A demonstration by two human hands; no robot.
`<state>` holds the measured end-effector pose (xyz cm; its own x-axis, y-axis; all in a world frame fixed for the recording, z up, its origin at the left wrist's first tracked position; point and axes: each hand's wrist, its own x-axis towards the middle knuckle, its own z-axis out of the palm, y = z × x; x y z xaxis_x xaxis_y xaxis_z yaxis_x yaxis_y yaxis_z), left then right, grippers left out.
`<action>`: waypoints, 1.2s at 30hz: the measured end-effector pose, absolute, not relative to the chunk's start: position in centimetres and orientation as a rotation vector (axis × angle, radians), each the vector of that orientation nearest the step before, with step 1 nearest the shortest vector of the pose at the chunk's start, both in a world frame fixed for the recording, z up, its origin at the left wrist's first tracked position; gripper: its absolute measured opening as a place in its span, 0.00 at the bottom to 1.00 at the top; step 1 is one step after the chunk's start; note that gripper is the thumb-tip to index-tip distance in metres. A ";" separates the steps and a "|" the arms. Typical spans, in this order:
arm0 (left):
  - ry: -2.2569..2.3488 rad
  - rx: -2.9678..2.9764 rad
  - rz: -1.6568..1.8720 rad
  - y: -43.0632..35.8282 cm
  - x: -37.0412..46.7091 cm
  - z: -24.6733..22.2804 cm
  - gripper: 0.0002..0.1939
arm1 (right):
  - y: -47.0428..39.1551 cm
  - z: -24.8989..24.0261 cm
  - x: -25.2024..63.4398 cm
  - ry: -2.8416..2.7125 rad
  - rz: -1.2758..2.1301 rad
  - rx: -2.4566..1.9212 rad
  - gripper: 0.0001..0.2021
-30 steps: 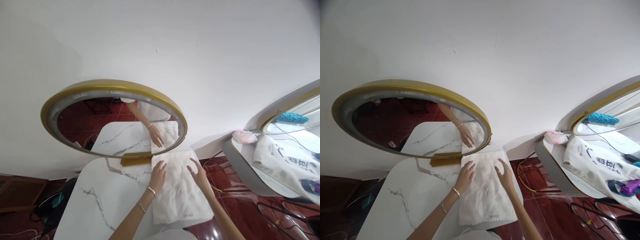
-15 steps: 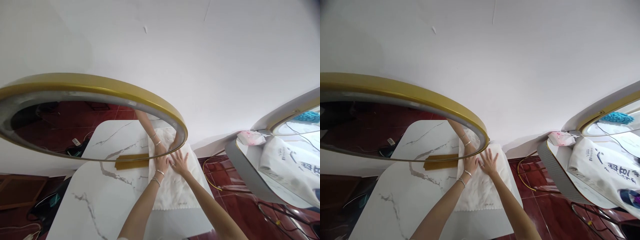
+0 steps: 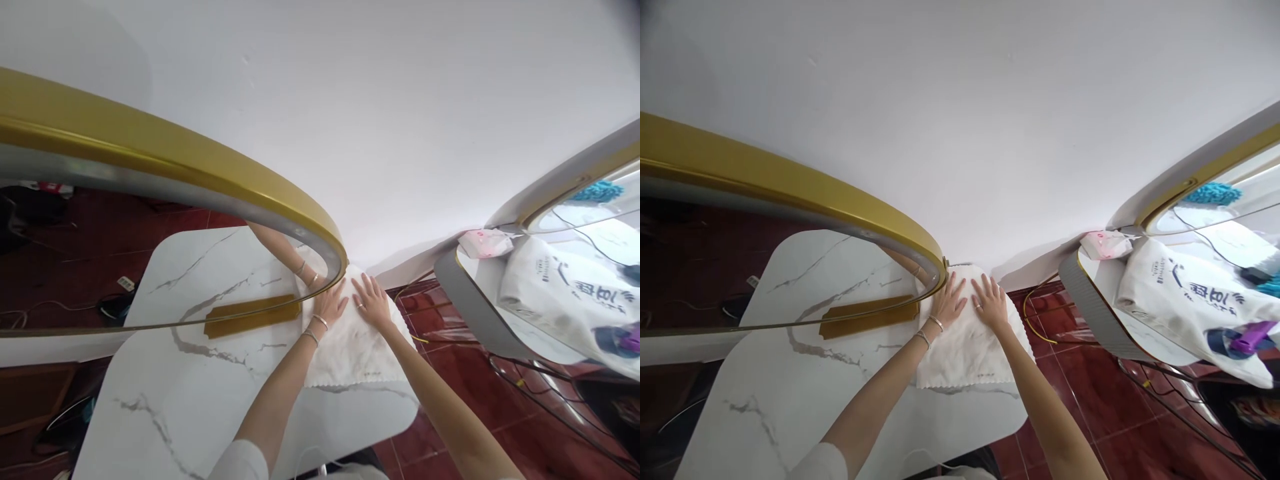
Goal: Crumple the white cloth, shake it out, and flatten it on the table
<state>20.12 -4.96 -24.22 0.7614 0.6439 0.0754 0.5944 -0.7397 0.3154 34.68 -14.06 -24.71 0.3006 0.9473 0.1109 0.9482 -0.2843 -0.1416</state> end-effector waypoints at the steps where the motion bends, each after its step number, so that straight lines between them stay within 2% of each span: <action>1: 0.978 2.713 0.264 -5.8 19.6 -24.1 0.29 | -15.1 -24.8 34.4 -1.755 -0.035 -2.374 0.23; 6: 0.940 2.814 0.325 -11.8 15.4 -23.8 0.29 | -23.0 -24.9 30.9 -1.823 -0.124 -2.317 0.26; 11: 1.026 2.786 0.344 -19.4 11.0 -23.9 0.29 | -32.3 -24.9 25.9 -1.865 -0.102 -2.283 0.34; 13: 1.126 2.754 0.367 -22.7 9.9 -24.0 0.28 | -34.0 -24.9 24.8 -1.844 -0.110 -2.299 0.35; 16: 1.009 2.758 0.338 -26.0 9.3 -24.1 0.31 | -33.3 -25.0 24.9 -1.859 -0.114 -2.292 0.35; 20: 0.988 2.716 0.351 -24.0 11.4 -24.4 0.36 | -28.3 -25.1 28.3 -1.961 -0.081 -2.232 0.31; 28: 1.087 2.648 0.380 -13.8 17.6 -24.0 0.35 | -17.7 -25.1 34.1 -1.967 -0.085 -2.211 0.27; 32: 1.098 2.632 0.434 -15.4 15.9 -23.7 0.36 | -19.0 -25.6 33.4 -1.793 -0.149 -2.208 0.25; 36: 0.889 2.650 0.389 -19.9 11.9 -23.8 0.42 | -25.2 -25.9 30.6 -1.666 -0.188 -2.258 0.26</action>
<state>11.91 -19.89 -23.84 0.7695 0.6198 0.1537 0.5332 -0.7561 0.3796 30.64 -25.23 -25.91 0.3085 0.9040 0.2960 0.9472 -0.2633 -0.1831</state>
